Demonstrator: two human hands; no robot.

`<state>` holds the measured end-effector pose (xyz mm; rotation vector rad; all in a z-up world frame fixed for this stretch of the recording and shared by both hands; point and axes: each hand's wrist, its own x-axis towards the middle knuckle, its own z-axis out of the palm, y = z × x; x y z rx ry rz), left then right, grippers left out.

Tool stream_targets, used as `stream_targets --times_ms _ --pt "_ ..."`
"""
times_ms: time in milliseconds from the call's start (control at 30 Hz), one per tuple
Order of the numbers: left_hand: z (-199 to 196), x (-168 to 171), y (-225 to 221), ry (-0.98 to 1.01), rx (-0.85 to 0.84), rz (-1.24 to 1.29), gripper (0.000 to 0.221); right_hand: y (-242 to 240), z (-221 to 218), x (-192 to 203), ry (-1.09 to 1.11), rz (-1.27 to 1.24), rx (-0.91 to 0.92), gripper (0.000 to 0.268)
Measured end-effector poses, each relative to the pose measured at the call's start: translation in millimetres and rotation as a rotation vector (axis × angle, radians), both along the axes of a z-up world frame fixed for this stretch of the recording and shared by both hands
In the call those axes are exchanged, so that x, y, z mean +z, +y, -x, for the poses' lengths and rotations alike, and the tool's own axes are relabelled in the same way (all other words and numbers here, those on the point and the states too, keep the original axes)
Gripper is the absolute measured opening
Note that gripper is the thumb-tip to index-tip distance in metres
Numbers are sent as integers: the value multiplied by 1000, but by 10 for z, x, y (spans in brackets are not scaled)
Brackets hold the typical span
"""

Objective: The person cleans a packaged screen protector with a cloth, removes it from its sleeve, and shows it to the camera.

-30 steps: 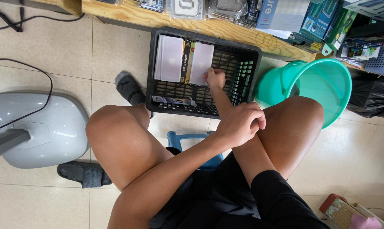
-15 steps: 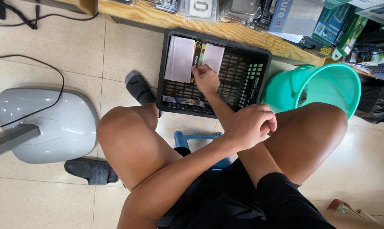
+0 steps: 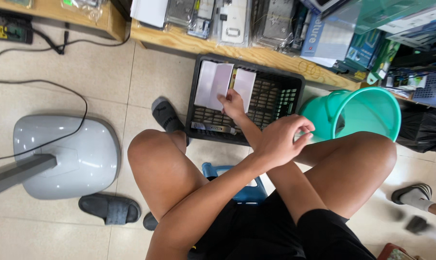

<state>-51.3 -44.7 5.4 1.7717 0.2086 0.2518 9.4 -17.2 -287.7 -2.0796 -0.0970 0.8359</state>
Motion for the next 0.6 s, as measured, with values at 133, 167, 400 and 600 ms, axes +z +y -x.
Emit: stream_targets --times_ms 133,167,400,600 --pt "-111 10 44 -12 54 90 8 -304 -380 830 122 -91 48 24" --pt "-126 42 53 -17 74 124 12 -428 -508 957 120 -87 38 31" --pt "-191 299 402 -7 366 116 42 -1145 -856 2739 -281 -252 211 14" --pt "-427 -15 207 49 288 548 97 -1522 -612 3151 -721 -158 382 16"
